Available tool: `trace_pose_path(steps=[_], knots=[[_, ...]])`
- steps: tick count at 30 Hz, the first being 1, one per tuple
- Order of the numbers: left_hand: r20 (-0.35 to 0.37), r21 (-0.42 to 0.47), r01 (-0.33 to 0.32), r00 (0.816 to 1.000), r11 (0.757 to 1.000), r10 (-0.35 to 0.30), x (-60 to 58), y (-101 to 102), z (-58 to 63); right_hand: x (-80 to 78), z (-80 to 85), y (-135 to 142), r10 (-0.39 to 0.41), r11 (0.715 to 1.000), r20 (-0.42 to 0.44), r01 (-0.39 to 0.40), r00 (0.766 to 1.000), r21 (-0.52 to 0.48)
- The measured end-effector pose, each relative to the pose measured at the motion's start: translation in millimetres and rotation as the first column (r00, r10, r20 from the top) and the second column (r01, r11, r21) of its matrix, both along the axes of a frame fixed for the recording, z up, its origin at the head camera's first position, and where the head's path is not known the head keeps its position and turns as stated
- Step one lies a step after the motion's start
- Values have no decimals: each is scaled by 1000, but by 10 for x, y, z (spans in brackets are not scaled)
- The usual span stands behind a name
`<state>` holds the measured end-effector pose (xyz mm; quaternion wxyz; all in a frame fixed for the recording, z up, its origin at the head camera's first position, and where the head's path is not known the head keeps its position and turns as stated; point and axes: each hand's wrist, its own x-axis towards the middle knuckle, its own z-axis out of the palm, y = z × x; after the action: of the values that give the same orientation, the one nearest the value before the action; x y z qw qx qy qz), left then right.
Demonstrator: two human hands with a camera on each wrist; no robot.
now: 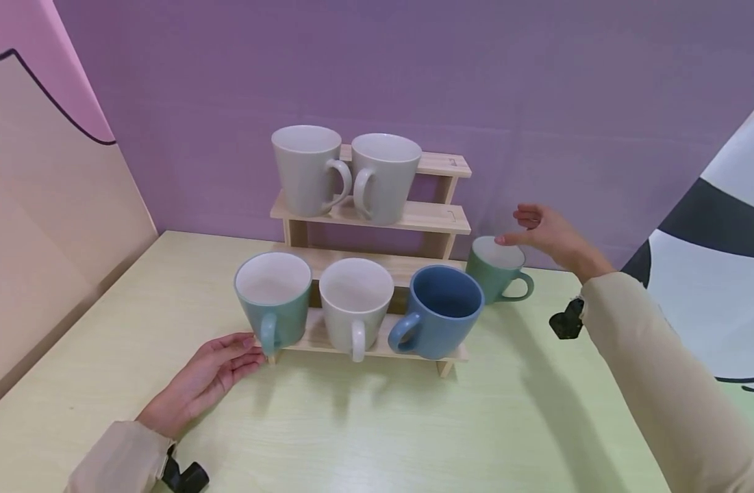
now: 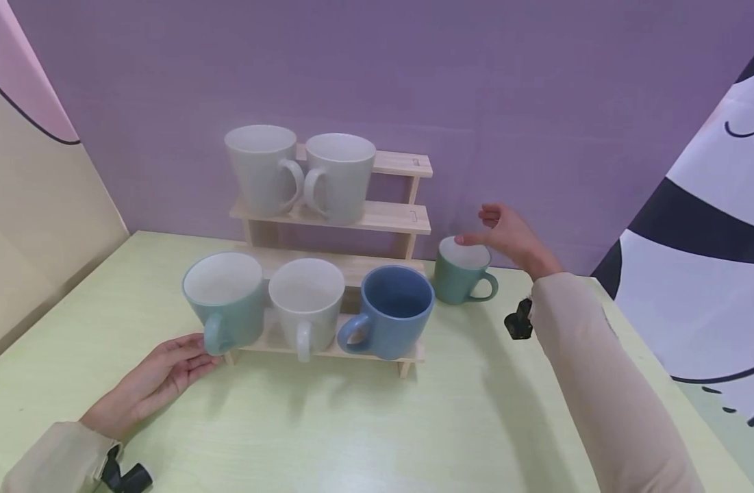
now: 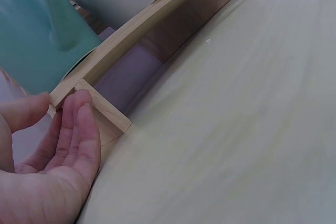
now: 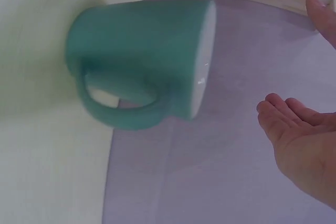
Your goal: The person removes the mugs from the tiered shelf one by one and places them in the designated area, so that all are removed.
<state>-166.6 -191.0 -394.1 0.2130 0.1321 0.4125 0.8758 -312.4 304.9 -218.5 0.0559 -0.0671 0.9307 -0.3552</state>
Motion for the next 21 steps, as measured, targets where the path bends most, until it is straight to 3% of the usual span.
trace_pose_path(steps=[21], knots=[[-5, -8, -5, 1000, 1000, 5, -58, -13, -15, -1, 465, -455, 83, 994, -48, -86, 995, -61]])
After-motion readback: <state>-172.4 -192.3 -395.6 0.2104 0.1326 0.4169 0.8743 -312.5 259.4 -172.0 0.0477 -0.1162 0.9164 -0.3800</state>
